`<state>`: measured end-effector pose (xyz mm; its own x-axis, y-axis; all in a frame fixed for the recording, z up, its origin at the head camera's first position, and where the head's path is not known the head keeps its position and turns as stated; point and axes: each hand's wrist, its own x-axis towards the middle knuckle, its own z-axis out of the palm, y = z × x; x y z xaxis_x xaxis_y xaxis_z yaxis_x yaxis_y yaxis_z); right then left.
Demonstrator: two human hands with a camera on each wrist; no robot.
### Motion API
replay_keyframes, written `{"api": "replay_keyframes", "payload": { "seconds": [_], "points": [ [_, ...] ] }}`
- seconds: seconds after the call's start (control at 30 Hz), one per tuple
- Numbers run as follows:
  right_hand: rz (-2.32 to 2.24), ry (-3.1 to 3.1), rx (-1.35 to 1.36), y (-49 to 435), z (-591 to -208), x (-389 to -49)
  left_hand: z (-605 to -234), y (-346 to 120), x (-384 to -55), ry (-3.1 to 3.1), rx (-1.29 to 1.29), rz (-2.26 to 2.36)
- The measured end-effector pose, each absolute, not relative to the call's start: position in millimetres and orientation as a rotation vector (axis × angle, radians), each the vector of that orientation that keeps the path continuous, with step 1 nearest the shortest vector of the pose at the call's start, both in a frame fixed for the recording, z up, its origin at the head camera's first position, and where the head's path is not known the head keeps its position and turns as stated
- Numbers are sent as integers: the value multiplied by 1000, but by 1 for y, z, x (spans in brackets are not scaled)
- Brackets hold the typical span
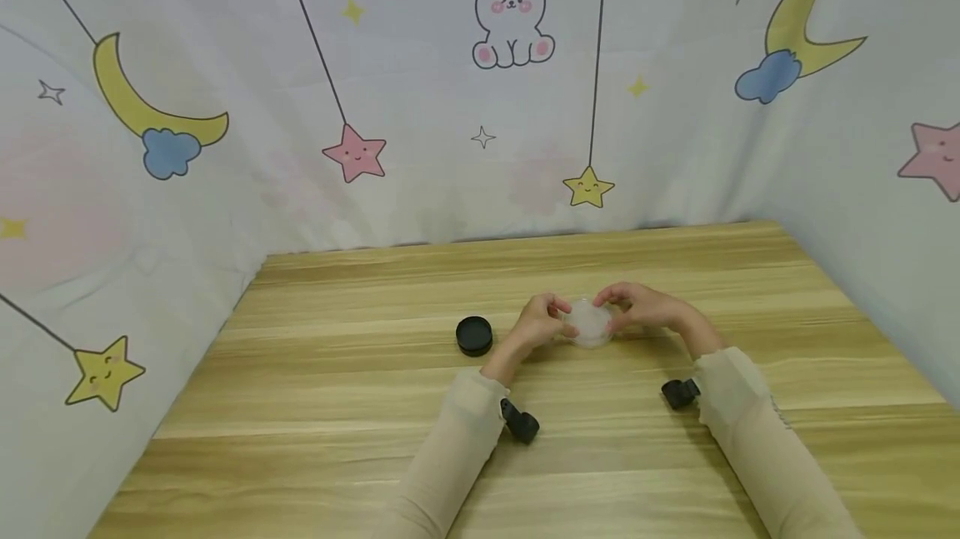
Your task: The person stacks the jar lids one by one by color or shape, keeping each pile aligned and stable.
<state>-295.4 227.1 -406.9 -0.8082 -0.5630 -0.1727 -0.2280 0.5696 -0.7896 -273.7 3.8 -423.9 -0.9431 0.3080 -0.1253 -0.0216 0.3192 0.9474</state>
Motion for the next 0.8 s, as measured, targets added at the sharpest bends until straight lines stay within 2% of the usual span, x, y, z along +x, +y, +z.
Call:
{"api": "replay_keyframes", "payload": {
  "seconds": [0.53, 0.8],
  "points": [
    [-1140, 2388, -617, 230, -412, -296, -422, 4, -272, 2314, 262, 1603],
    [-1246, 2468, -622, 218, -394, -304, -372, -25, -275, 2309, 351, 1666]
  ]
}}
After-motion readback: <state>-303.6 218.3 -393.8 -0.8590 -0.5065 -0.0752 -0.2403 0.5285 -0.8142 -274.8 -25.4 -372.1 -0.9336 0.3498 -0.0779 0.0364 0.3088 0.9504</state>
